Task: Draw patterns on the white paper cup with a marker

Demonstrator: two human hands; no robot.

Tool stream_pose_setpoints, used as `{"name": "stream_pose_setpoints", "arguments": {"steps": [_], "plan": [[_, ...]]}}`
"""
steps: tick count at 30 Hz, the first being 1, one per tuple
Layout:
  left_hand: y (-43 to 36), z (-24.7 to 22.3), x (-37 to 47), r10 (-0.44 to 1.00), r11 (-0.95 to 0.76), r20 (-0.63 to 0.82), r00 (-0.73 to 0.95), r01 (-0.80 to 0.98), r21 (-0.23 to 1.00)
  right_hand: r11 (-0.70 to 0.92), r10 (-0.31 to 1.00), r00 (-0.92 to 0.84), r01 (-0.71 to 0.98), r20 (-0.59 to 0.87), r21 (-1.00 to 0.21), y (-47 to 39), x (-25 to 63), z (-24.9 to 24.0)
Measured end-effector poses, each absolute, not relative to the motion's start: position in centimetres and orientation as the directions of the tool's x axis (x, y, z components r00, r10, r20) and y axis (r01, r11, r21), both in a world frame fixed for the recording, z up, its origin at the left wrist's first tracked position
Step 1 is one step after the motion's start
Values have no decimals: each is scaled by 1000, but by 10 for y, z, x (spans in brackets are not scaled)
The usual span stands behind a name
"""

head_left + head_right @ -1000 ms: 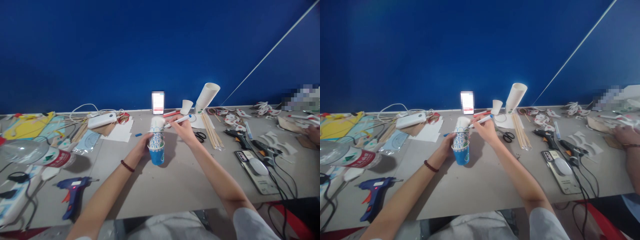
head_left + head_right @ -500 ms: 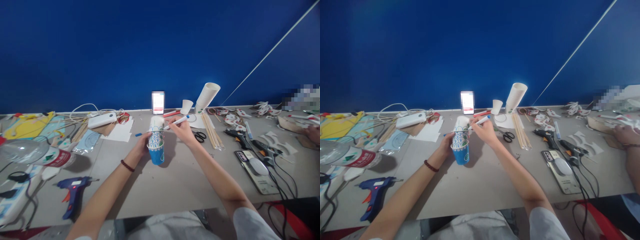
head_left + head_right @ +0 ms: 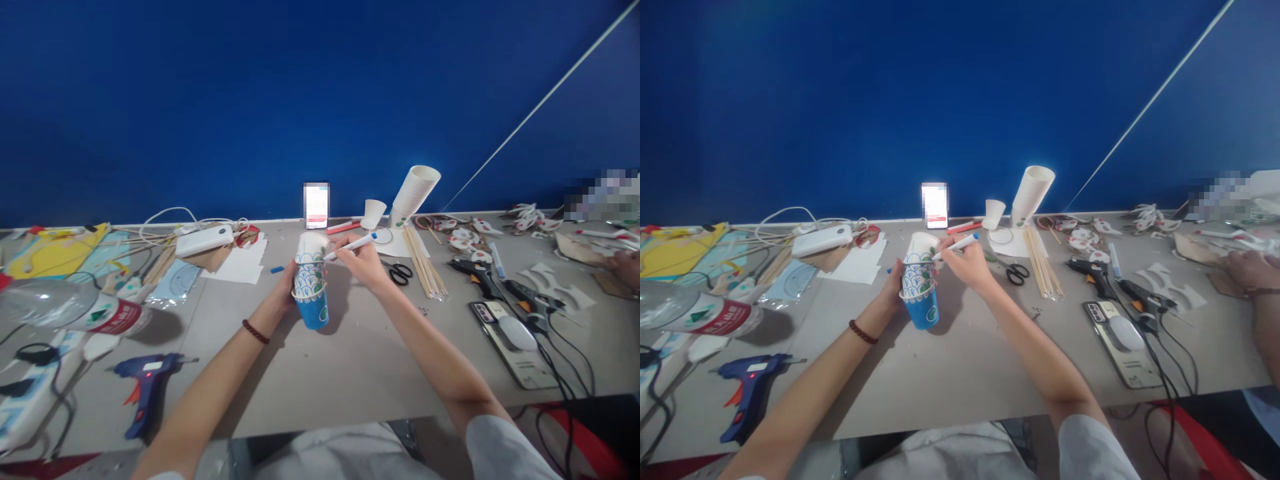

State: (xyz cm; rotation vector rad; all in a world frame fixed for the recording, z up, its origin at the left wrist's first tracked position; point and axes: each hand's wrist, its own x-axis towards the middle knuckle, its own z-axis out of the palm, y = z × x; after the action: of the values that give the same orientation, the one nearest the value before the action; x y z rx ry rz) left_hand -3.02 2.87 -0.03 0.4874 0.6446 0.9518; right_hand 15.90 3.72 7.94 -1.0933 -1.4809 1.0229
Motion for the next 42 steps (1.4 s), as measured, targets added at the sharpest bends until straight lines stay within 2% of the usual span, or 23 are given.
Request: {"name": "stream_pose_setpoints", "arguments": {"steps": [8, 15, 27, 42], "plan": [[31, 4, -28, 852, 522, -321, 414, -613, 593, 257, 965, -93, 158, 245, -953, 37, 158, 78], [30, 10, -25, 868, 484, -257, 425, -611, 626, 262, 965, -72, 161, 253, -952, 35, 158, 81], [25, 14, -18, 877, 472, -287, 385, -583, 661, 290, 957, -91, 203, 277, -935, 37, 159, 77], [27, 13, -19, 865, 490, -270, 422, -600, 633, 263, 964, -70, 166, 255, -950, 40, 159, 72]]}}
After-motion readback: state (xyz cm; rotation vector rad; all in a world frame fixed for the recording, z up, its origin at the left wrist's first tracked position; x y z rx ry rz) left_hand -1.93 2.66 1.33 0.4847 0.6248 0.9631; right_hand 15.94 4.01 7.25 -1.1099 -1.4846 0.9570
